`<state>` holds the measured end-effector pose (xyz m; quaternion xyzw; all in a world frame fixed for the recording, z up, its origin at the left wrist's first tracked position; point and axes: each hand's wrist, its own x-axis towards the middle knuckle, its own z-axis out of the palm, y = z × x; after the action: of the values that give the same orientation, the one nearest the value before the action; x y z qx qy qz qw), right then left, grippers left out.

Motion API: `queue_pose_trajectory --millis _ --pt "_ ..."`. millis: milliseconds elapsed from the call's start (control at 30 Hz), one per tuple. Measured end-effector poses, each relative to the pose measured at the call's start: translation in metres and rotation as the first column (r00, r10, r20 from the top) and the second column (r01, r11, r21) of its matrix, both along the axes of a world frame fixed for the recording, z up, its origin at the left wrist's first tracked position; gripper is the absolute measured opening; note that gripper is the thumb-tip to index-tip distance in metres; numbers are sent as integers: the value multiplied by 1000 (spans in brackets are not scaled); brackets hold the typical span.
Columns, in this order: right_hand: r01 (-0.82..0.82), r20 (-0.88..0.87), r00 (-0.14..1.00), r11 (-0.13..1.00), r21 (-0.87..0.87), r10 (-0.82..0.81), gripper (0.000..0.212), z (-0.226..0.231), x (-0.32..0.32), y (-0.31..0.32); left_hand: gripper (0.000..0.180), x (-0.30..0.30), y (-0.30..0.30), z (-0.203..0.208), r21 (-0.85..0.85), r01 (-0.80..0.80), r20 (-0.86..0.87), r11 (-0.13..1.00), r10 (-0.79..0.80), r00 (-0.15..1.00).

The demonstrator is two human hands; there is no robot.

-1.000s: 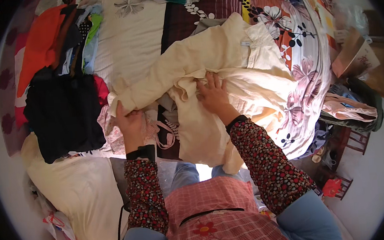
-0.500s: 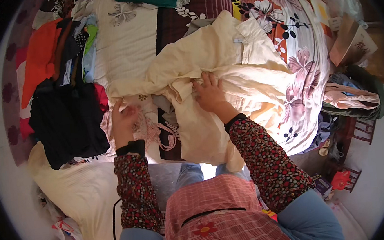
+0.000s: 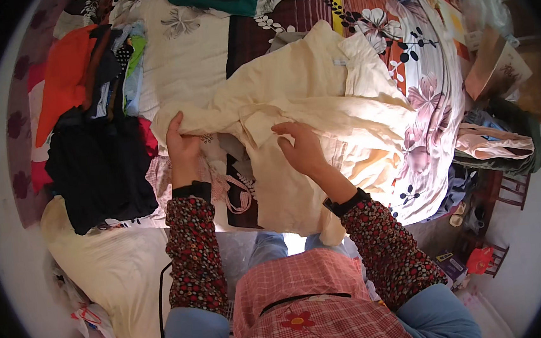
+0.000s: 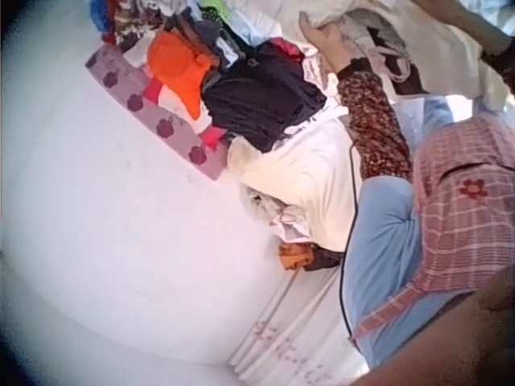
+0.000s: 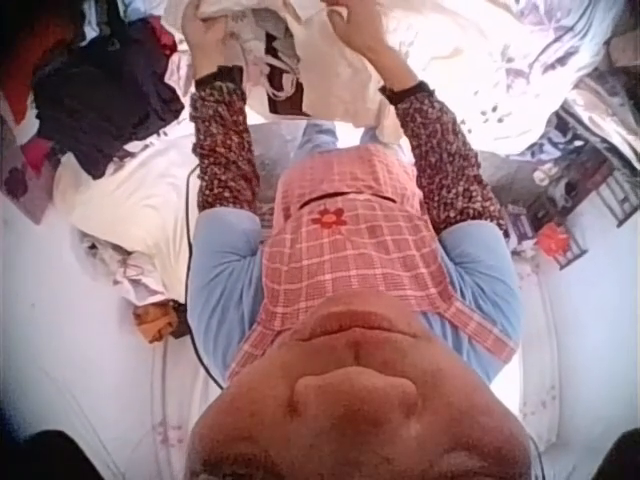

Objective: Folding a red shirt and a light-colored jacket or shirt on a bed.

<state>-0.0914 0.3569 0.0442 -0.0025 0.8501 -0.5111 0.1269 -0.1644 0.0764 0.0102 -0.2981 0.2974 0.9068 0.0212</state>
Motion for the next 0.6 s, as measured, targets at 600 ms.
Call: queue_pose_trajectory --millis 600 --pt "-162 -480 754 835 526 449 45 128 -31 -76 44 87 126 86 -974 -210 -137 -90 -504 853"
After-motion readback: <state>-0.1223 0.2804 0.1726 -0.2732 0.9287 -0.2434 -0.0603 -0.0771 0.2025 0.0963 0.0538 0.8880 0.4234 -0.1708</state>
